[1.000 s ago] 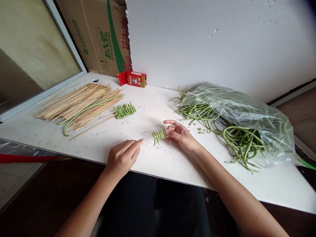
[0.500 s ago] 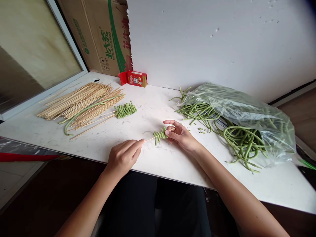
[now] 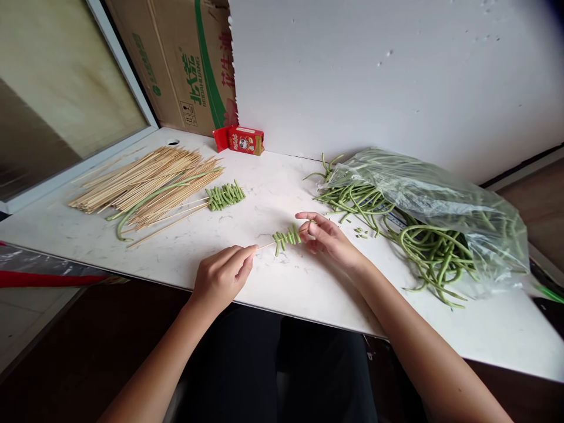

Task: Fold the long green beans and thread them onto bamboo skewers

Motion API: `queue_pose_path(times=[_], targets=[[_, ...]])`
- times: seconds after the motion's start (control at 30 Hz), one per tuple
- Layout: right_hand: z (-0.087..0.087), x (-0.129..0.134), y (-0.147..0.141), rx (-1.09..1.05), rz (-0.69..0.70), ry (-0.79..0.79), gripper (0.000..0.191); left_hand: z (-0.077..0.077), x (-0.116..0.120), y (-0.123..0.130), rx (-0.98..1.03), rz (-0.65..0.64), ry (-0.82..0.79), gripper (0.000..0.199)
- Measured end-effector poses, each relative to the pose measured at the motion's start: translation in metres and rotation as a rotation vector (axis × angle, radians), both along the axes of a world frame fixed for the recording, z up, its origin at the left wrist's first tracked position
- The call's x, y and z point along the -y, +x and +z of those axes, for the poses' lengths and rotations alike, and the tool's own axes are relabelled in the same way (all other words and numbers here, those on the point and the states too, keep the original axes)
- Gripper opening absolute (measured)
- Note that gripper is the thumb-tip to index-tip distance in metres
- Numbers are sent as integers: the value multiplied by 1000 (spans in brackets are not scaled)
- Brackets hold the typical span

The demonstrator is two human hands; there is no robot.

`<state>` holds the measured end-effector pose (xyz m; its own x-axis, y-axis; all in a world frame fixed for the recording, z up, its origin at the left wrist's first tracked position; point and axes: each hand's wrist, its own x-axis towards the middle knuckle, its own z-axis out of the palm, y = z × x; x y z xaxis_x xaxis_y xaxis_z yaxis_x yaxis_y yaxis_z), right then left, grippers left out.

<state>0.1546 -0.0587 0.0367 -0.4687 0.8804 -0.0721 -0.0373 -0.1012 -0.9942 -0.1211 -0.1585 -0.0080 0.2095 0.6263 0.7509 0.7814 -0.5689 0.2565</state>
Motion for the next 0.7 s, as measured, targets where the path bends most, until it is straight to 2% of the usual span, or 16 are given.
queue_pose_path(times=[0.07, 0.17, 0.23, 0.33, 0.43, 0.53, 0.6, 0.7], targets=[[6, -6, 8, -2, -94, 37, 58, 0, 0, 0, 3, 10, -5, 29], [11, -20, 23, 40, -314, 147, 66, 0, 0, 1, 0, 28, -19, 27], [11, -28, 34, 149, -439, 278, 66, 0, 0, 1, 0, 41, -24, 26], [5, -38, 47, 415, -533, 487, 56, 1, 0, 1, 4, 55, -20, 24], [-5, -43, 54, 576, -486, 570, 42, 1, 0, 1, 9, 56, -19, 24], [-15, -45, 56, 655, -372, 604, 30, 0, -1, 1, 14, 56, -23, 24], [-21, -46, 55, 714, -347, 647, 23, -1, -1, 1, 16, 59, -24, 24], [-25, -47, 54, 804, -320, 713, 21, -2, -1, 2, 22, 59, -24, 23]])
